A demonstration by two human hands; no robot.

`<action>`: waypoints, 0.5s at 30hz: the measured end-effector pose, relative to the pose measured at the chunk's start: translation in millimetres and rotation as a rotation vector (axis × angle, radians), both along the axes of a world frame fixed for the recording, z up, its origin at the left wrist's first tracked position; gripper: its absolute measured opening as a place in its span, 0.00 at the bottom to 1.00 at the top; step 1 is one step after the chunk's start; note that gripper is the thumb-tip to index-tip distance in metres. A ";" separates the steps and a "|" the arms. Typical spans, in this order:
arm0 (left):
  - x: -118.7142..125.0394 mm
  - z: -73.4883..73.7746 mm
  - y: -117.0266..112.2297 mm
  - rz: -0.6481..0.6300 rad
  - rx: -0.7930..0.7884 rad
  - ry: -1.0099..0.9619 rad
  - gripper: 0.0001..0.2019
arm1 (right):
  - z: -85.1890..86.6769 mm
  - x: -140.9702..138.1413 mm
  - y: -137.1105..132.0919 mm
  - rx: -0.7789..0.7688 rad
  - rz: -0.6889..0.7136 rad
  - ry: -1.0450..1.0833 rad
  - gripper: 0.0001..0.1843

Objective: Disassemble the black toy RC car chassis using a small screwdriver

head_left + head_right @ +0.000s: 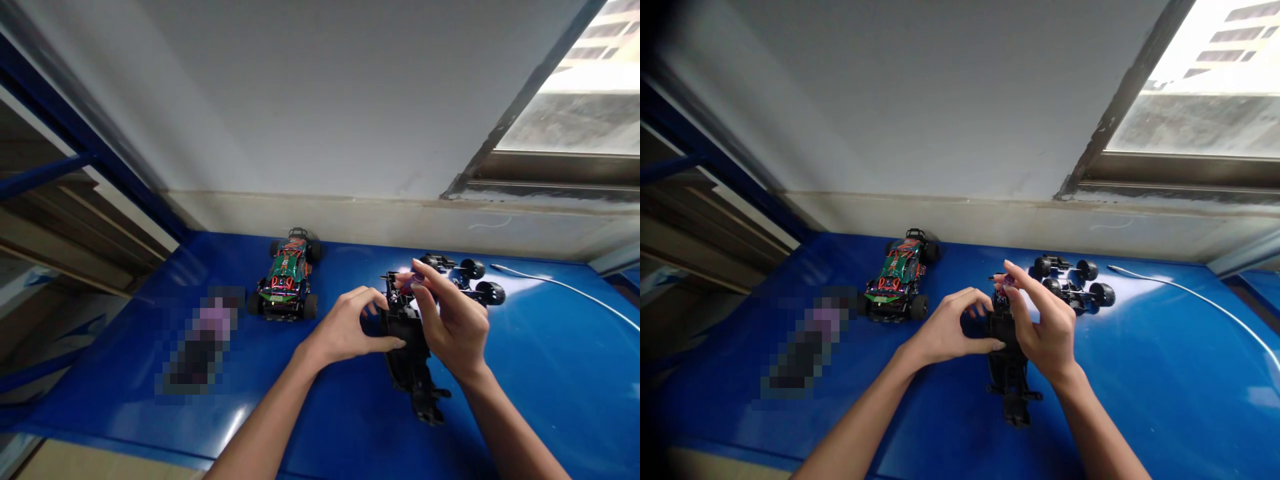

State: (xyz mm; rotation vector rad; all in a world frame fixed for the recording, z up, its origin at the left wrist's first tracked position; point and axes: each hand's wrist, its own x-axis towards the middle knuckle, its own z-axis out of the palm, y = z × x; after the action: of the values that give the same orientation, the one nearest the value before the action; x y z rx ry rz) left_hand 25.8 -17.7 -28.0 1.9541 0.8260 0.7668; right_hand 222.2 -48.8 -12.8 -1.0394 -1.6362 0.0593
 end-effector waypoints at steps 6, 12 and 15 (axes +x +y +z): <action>1.1 0.2 -0.3 0.003 -0.008 -0.014 0.23 | -4.8 4.4 7.6 0.069 -0.058 0.069 0.24; 0.2 0.4 -0.2 0.000 0.002 0.002 0.22 | 1.7 5.2 3.7 0.029 -0.002 -0.019 0.25; -0.3 0.4 0.0 -0.002 0.003 0.012 0.23 | 3.0 0.6 0.6 0.002 0.028 -0.046 0.30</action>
State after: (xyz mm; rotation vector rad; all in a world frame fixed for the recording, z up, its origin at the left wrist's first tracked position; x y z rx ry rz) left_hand 25.6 -17.7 -27.5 1.9633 0.8308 0.7558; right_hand 222.8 -48.2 -9.8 -1.0232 -1.6921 0.0526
